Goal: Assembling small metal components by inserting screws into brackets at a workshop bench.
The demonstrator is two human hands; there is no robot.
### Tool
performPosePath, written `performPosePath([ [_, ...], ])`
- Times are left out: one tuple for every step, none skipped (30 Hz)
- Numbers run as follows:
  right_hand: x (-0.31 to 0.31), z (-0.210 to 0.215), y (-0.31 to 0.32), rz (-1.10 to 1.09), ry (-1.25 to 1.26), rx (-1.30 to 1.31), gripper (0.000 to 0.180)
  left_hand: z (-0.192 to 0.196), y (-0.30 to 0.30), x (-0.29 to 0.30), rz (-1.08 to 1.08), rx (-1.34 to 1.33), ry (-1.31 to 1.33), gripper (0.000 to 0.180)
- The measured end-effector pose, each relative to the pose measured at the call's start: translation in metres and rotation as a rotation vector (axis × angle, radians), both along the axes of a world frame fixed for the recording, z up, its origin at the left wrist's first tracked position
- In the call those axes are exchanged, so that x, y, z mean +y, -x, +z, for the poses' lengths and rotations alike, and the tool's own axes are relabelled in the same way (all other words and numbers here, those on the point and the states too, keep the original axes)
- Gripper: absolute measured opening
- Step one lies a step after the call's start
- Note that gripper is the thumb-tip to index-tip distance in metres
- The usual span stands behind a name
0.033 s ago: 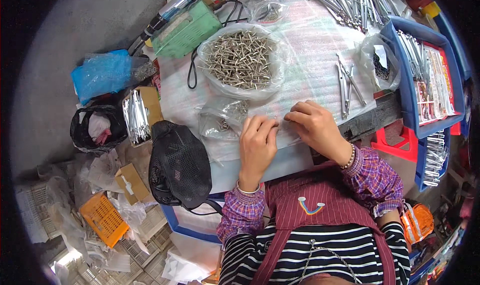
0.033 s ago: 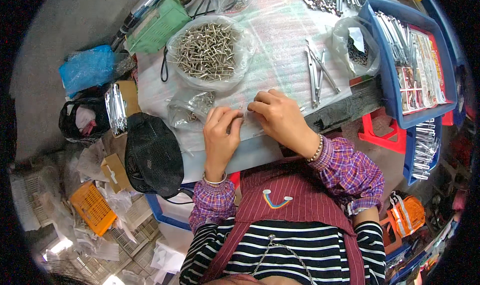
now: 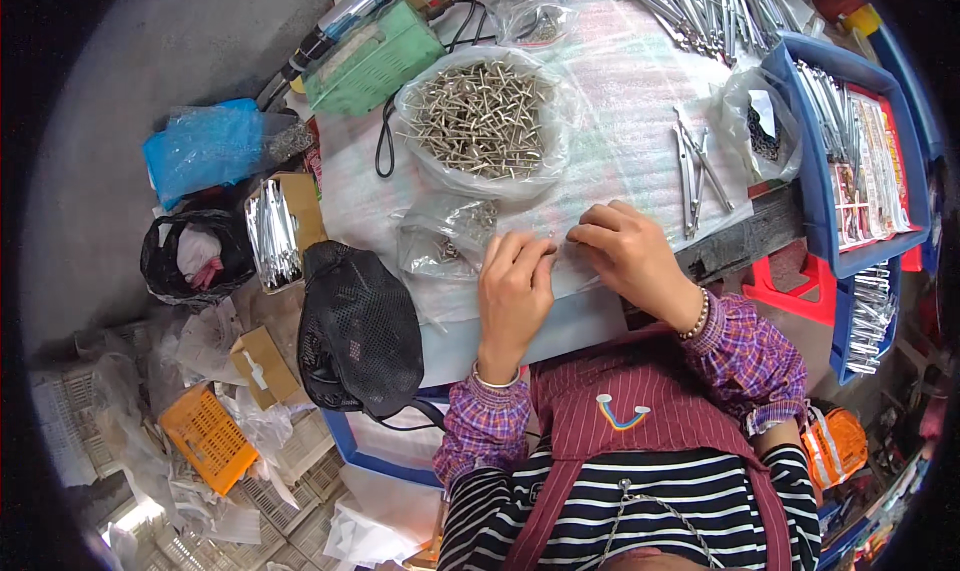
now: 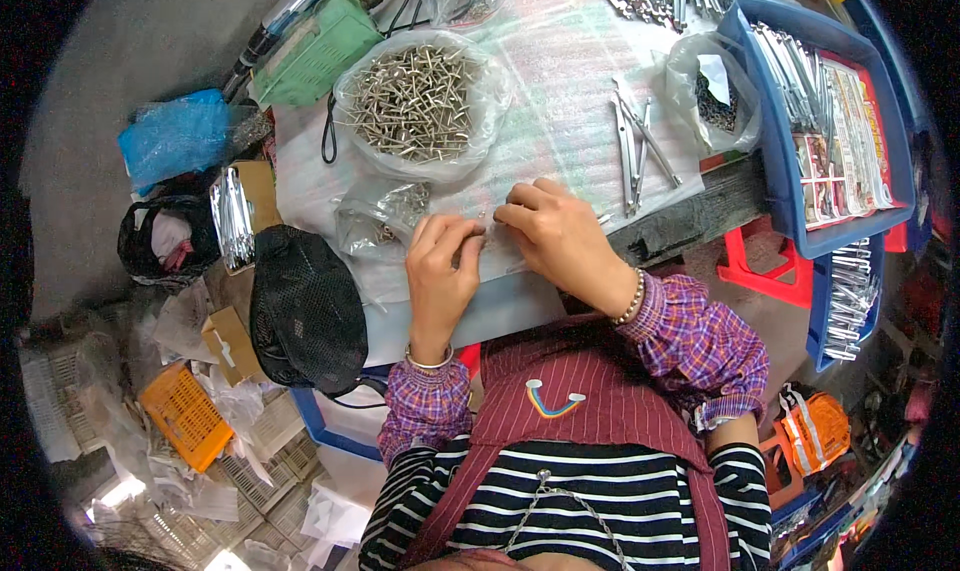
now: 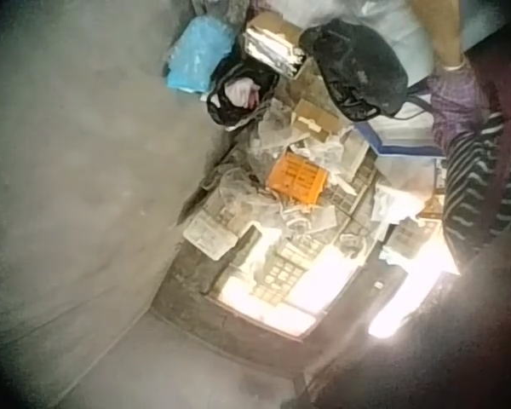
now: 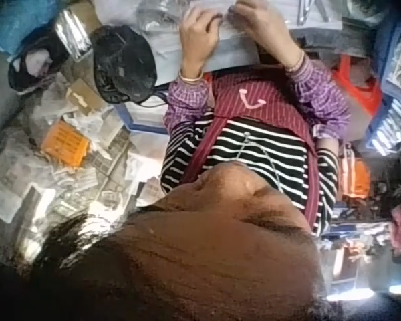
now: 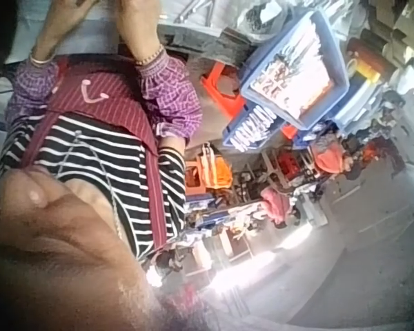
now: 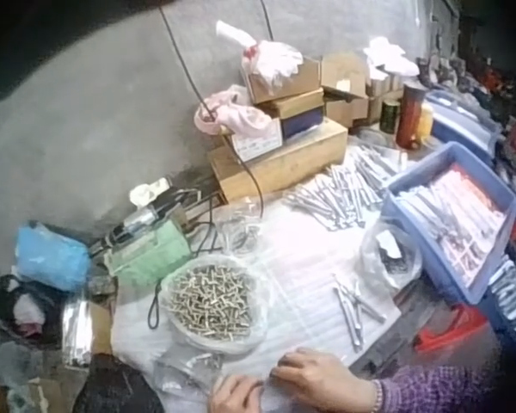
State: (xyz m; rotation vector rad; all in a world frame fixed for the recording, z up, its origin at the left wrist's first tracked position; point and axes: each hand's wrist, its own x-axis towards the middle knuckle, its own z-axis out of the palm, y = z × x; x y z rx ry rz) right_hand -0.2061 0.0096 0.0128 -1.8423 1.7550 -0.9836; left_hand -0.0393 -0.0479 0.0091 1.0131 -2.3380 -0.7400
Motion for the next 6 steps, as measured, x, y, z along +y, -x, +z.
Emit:
performPosePath([
  [-0.0003, 0.0002, -0.0012, 0.008, -0.008, 0.039, 0.024, -0.0003, -0.0001, 0.0, 0.009, 0.017, 0.002, 0.017],
  [-0.0013, -0.0012, -0.0023, 0.006, -0.009, 0.039, 0.024, -0.0006, 0.0002, 0.0, 0.018, 0.034, 0.003, 0.016],
  [-0.0033, -0.0038, -0.0046, 0.023, -0.009, 0.08, 0.025, 0.0, 0.0005, 0.0003, 0.019, 0.031, 0.003, 0.016],
  [-0.0043, -0.0052, -0.0059, 0.04, -0.009, 0.121, 0.027, 0.0011, 0.0021, 0.0009, 0.021, 0.041, 0.016, 0.015],
  [-0.004, -0.0043, -0.006, 0.036, -0.03, 0.105, 0.028, 0.0024, 0.0042, 0.0016, 0.022, 0.051, 0.028, 0.015],
  [-0.0035, -0.0027, -0.0057, 0.034, -0.05, 0.088, 0.028, 0.0038, 0.0072, 0.0026, 0.013, 0.019, 0.023, 0.013],
])
